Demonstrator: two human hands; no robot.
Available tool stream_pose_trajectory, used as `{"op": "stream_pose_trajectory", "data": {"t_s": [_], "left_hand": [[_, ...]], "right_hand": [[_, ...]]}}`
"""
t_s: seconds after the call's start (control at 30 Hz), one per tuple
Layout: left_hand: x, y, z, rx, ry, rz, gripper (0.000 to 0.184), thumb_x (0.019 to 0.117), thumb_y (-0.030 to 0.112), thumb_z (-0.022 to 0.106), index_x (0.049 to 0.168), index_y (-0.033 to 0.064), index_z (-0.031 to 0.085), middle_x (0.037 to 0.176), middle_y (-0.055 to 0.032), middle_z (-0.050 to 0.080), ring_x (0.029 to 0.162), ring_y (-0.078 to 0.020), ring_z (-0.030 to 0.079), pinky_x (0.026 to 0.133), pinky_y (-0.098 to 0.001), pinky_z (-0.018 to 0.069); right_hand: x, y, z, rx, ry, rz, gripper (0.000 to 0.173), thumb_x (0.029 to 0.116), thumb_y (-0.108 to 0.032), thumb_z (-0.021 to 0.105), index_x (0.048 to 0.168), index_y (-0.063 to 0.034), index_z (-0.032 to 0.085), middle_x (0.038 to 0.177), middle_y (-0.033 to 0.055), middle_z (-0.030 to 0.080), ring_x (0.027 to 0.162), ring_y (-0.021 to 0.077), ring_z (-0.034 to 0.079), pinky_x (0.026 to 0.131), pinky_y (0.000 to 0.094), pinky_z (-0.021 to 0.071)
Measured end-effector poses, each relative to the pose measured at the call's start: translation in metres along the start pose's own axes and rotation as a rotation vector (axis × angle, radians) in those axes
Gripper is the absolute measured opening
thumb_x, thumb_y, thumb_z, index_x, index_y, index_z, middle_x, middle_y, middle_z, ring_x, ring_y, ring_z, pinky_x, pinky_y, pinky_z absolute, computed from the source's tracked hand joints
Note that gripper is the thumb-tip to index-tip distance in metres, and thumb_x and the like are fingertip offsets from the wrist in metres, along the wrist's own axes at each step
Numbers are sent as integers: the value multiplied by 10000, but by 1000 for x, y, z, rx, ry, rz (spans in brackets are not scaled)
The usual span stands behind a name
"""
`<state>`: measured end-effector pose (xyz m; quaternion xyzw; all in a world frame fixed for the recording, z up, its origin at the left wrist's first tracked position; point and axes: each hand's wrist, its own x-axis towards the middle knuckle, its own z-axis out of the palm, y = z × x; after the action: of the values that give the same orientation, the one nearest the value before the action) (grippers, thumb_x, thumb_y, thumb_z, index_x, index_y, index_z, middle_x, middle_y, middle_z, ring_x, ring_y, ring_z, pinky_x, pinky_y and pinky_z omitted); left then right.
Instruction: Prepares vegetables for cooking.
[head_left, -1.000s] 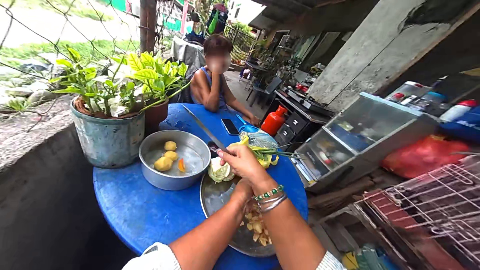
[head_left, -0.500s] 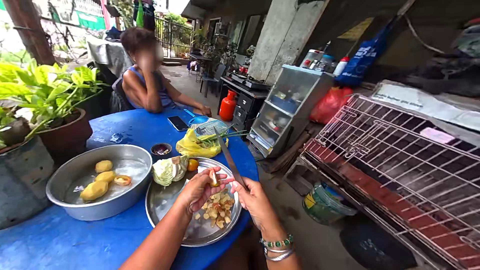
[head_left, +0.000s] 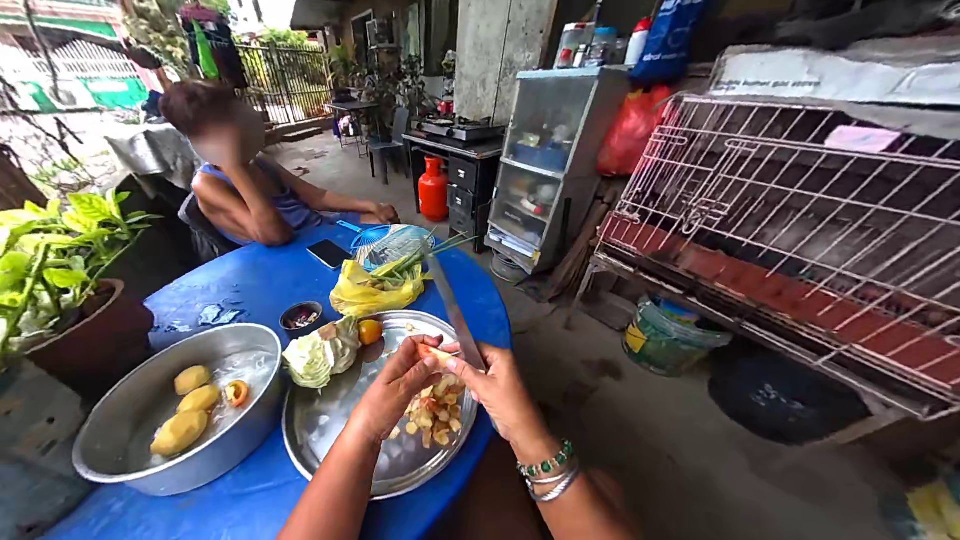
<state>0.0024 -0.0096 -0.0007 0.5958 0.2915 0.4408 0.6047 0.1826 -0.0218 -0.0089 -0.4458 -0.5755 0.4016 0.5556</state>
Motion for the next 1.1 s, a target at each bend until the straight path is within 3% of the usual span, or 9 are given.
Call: {"op": "stream_pose_trajectory", "data": {"t_s": [0.23,0.37,0.63,0.83,0.93,1.03,1.1], "left_hand": [[-5,10,2,225,38,57,326,1000,49,595,1300,-76,581,1072,-165,715,917,-181,717,833,-356,605],[-2,11,-3,282,55,132,309,957,34,667,1246,-75,647,1025,-184,720,884,-173,702,866,-353,579],[-2,11,-5,288,63,105,307,979,66,654,1250,-74,625,999,-182,713,830,-171,692,836,-353,571],[-1,8,-5,240,82,112,246,1022,111,592,1172,-67,668,956,-150,714,825,-142,682,814,-328,566],[0,6,-4,183,88,91,280,1005,78,605,1240,-73,634,1051,-167,703,879,-145,679,839,-327,563],[1,4,-5,95,53,109,470,969,-21,607,1413,-90,468,1170,-203,686,978,-163,695,923,-340,557],[0,6,-2,123,66,114,509,959,-58,602,1439,-94,436,1182,-212,686,1000,-177,700,938,-343,555]], "right_hand": [[-3,-2,-4,-106,-19,-105,168,903,-113,698,1050,-40,735,783,-45,690,503,-27,504,448,152,430],[-6,-11,-3,-69,-65,-65,174,913,-40,686,1084,-45,712,789,-80,695,498,-42,500,443,130,422],[-1,-12,-1,-84,-80,-78,151,931,25,635,1052,-39,698,794,-84,712,500,-52,516,440,127,429],[-1,-14,-3,-114,-115,-106,153,903,26,673,1036,-41,705,796,-101,696,517,-60,518,460,124,442],[0,-10,-5,-130,-143,-140,163,953,-35,644,1110,-36,690,788,-106,668,525,-64,502,471,124,437],[0,-7,-4,-154,-142,-157,292,920,-92,718,1189,8,665,888,-59,680,594,-62,535,526,123,469],[-2,-6,0,-160,-126,-150,312,890,-107,758,1164,21,685,962,-17,703,632,-65,558,555,120,483]]}}
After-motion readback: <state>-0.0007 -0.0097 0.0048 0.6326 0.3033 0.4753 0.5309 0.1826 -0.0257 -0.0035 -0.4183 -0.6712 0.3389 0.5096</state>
